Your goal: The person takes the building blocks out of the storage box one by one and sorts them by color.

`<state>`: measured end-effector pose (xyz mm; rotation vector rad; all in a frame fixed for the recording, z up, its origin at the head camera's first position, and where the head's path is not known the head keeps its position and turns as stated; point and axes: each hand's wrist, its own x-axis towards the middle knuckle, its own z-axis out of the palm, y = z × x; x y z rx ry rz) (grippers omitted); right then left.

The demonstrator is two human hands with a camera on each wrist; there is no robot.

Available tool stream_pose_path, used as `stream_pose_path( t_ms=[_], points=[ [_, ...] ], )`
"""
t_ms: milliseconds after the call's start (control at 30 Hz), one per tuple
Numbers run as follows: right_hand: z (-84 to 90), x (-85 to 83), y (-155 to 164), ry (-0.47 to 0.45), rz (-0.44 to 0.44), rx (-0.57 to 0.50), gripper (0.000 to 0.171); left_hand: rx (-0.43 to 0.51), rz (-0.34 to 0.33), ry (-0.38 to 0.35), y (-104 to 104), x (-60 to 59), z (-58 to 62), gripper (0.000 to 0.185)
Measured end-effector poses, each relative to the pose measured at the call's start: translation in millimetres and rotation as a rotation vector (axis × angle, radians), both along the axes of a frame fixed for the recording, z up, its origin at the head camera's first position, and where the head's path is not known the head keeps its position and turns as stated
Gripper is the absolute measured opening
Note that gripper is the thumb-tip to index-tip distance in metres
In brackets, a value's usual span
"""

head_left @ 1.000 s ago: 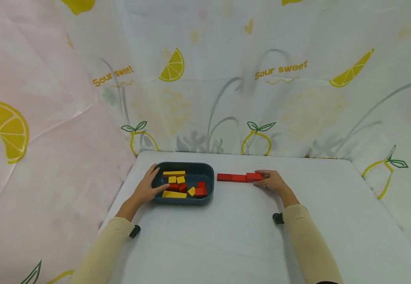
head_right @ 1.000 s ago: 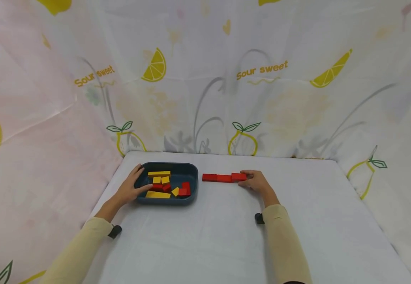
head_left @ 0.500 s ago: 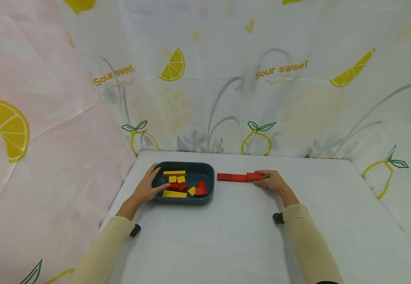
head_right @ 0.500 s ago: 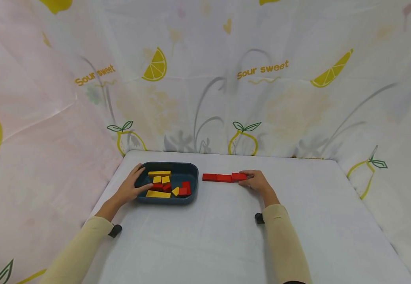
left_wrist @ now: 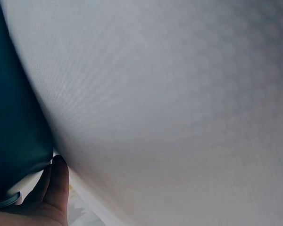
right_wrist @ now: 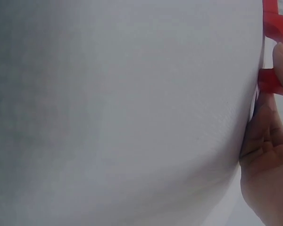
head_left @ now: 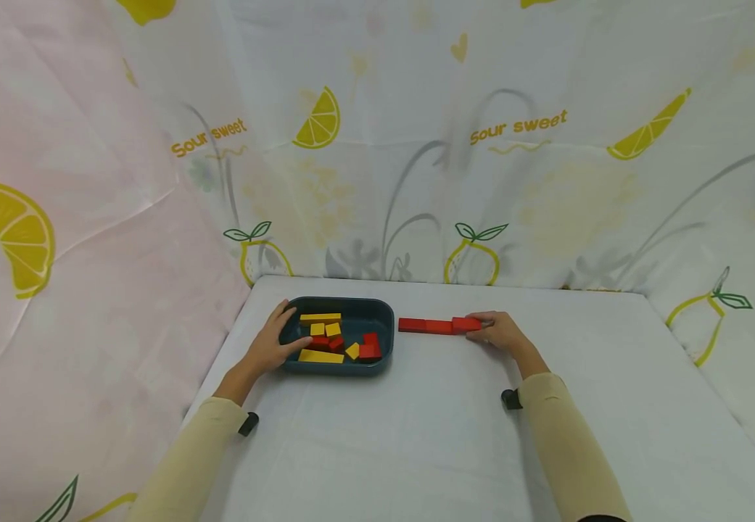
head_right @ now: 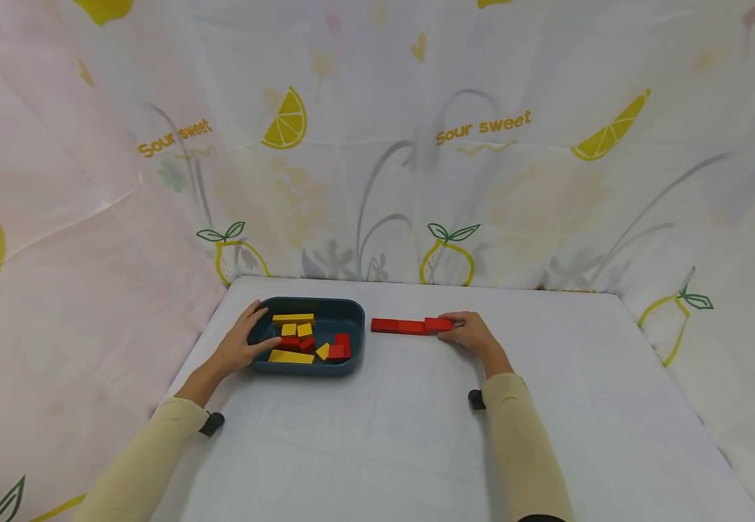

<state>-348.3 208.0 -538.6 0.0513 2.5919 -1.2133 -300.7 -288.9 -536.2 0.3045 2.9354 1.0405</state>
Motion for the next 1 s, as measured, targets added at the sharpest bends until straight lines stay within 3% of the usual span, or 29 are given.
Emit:
stream_pose_path(
  t_ms=[333,733,1000],
  points=[
    [-0.4,-2.2,4.9,-0.037,0.022,-0.039,0.063,0.0,0.003,0.003,-0.3,0.0,0.5,0.087],
    [-3.3,-0.1,5.2,-0.016,-0.011,-0.057,0.051,-0.014,0.007,-0.009,0.6,-0.5,-0.9,0.086],
    [-2.4,-0.3,5.0,-0.012,0.0,-0.052,0.051,-0.007,0.005,0.001,0.8,0.1,0.2,0.084]
  ],
)
